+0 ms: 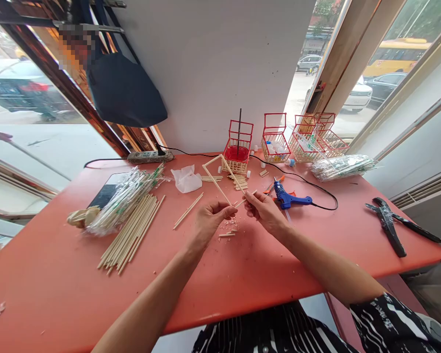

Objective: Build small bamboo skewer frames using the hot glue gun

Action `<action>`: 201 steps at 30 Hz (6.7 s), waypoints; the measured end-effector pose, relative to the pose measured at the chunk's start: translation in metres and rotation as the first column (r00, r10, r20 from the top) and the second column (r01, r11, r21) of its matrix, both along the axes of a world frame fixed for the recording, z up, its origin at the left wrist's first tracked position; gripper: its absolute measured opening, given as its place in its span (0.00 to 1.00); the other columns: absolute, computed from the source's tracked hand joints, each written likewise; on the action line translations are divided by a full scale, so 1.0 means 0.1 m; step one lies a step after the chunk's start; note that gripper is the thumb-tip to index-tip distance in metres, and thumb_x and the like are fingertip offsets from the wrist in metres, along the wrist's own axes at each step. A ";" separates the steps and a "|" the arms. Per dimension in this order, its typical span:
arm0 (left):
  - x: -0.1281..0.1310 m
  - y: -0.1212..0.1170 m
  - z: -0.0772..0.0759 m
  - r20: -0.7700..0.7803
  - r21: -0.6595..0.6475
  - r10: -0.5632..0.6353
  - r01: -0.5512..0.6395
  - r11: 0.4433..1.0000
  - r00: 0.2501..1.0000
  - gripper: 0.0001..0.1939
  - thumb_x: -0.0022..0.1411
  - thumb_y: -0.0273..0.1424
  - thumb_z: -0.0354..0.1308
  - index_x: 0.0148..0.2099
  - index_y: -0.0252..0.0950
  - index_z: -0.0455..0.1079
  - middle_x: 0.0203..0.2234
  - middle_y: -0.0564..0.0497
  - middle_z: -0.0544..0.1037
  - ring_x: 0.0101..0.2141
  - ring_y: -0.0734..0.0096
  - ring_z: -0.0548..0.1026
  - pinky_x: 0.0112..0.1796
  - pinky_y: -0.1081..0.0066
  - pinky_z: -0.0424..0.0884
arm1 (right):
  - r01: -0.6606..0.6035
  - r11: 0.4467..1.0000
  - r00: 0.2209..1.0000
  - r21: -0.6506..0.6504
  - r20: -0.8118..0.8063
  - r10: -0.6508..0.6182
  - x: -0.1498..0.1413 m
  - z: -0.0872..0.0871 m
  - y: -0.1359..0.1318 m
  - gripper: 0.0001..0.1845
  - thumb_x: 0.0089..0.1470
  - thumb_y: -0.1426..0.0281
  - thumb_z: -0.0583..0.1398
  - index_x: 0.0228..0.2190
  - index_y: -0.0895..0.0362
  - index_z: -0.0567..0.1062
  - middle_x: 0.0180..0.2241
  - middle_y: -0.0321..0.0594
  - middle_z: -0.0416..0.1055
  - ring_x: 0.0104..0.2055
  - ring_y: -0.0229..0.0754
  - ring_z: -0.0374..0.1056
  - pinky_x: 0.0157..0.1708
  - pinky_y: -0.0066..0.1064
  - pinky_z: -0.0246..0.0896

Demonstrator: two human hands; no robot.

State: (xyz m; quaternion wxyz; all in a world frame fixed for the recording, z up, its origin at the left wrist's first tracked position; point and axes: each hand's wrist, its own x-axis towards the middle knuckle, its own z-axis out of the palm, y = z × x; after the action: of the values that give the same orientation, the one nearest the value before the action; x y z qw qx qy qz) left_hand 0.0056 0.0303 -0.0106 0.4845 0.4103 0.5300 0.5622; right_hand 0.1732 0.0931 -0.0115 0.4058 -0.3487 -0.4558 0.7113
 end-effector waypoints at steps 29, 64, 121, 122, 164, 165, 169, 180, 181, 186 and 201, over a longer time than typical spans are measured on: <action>-0.49 0.05 0.15 -0.002 0.089 0.383 -0.381 0.920 0.924 0.14 0.43 0.37 0.72 0.33 0.36 0.81 0.24 0.51 0.81 0.28 0.71 0.77 0.32 0.73 0.69 | -0.074 0.952 0.944 0.296 0.329 -0.029 0.15 0.19 0.15 0.26 0.48 0.47 0.66 0.29 0.58 0.73 0.22 0.31 0.64 0.21 0.30 0.57 0.19 0.24 0.53; -0.50 0.04 0.11 -0.091 -0.009 0.153 -0.154 0.988 0.984 0.16 0.44 0.42 0.72 0.29 0.35 0.80 0.25 0.47 0.81 0.28 0.71 0.75 0.32 0.73 0.68 | 0.035 0.911 0.930 0.411 0.319 -0.180 0.24 0.21 0.23 0.24 0.51 0.48 0.65 0.23 0.57 0.71 0.19 0.31 0.62 0.20 0.31 0.54 0.20 0.26 0.47; -0.80 0.03 0.16 -0.135 -0.128 -0.073 0.055 0.990 0.988 0.22 0.35 0.48 0.76 0.27 0.36 0.81 0.26 0.44 0.80 0.28 0.71 0.74 0.30 0.73 0.72 | -0.081 0.995 0.991 -0.059 0.104 0.087 0.19 0.25 0.19 0.29 0.38 0.45 0.71 0.26 0.59 0.75 0.22 0.34 0.69 0.23 0.33 0.63 0.18 0.23 0.54; -0.80 0.03 0.15 -0.137 -0.131 -0.077 0.059 0.990 0.988 0.22 0.35 0.48 0.76 0.27 0.36 0.81 0.26 0.44 0.80 0.28 0.71 0.74 0.30 0.73 0.72 | -0.086 0.994 0.991 -0.060 0.098 0.092 0.18 0.25 0.19 0.29 0.38 0.45 0.71 0.25 0.59 0.75 0.22 0.34 0.68 0.23 0.33 0.62 0.18 0.23 0.54; -0.86 0.03 0.14 0.079 -0.120 -0.227 0.236 0.964 0.971 0.15 0.48 0.42 0.74 0.30 0.34 0.81 0.29 0.46 0.80 0.31 0.72 0.75 0.34 0.74 0.73 | -0.062 0.993 0.997 0.101 0.058 0.056 0.17 0.21 0.22 0.32 0.39 0.40 0.68 0.22 0.56 0.69 0.20 0.30 0.63 0.18 0.32 0.58 0.15 0.26 0.48; -0.86 0.03 0.14 0.076 -0.119 -0.231 0.239 0.964 0.970 0.15 0.48 0.42 0.73 0.30 0.34 0.81 0.29 0.46 0.80 0.31 0.72 0.76 0.34 0.74 0.73 | -0.065 0.993 0.997 0.102 0.058 0.059 0.17 0.21 0.22 0.32 0.39 0.40 0.68 0.22 0.56 0.69 0.20 0.30 0.63 0.18 0.32 0.57 0.15 0.26 0.48; -0.87 0.03 0.13 0.069 -0.114 -0.239 0.245 0.963 0.969 0.14 0.50 0.41 0.72 0.31 0.34 0.81 0.30 0.46 0.80 0.32 0.72 0.76 0.35 0.73 0.73 | -0.072 0.988 0.995 0.134 0.073 0.062 0.16 0.23 0.21 0.31 0.42 0.40 0.67 0.23 0.56 0.69 0.20 0.31 0.62 0.18 0.31 0.55 0.16 0.27 0.49; -0.88 0.03 0.13 0.059 -0.115 -0.248 0.254 0.960 0.967 0.13 0.52 0.40 0.72 0.31 0.35 0.81 0.31 0.46 0.80 0.33 0.72 0.75 0.35 0.74 0.73 | 0.028 0.965 0.991 0.260 0.119 -0.061 0.15 0.22 0.19 0.28 0.46 0.44 0.67 0.21 0.56 0.70 0.20 0.32 0.63 0.21 0.31 0.52 0.20 0.26 0.47; -0.88 0.03 0.13 0.059 -0.116 -0.246 0.252 0.961 0.967 0.13 0.52 0.40 0.72 0.31 0.35 0.81 0.32 0.45 0.80 0.33 0.71 0.75 0.35 0.74 0.73 | 0.040 0.963 0.989 0.268 0.124 -0.076 0.15 0.22 0.18 0.28 0.46 0.44 0.67 0.21 0.57 0.70 0.20 0.32 0.64 0.21 0.31 0.52 0.20 0.26 0.46; -0.85 0.02 0.15 0.074 -0.105 -0.211 0.218 0.970 0.975 0.15 0.51 0.43 0.71 0.31 0.35 0.81 0.31 0.45 0.81 0.33 0.70 0.76 0.35 0.73 0.73 | 0.114 0.953 0.975 0.280 0.152 -0.161 0.14 0.22 0.15 0.28 0.46 0.44 0.66 0.21 0.56 0.70 0.20 0.32 0.63 0.19 0.31 0.51 0.18 0.26 0.44; -0.82 0.03 0.19 0.042 -0.092 -0.077 0.080 0.992 0.996 0.16 0.45 0.41 0.74 0.29 0.34 0.80 0.27 0.48 0.79 0.30 0.73 0.74 0.33 0.74 0.71 | 0.090 0.900 0.940 0.426 0.261 -0.217 0.18 0.20 0.14 0.25 0.50 0.48 0.66 0.23 0.57 0.74 0.22 0.35 0.69 0.21 0.33 0.58 0.20 0.26 0.51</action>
State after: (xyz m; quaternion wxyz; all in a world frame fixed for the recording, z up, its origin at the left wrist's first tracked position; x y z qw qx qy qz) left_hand -0.0764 0.0329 0.0082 0.5349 0.3970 0.5299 0.5249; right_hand 0.1914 0.1075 0.0088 0.4504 -0.3961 -0.6215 0.5038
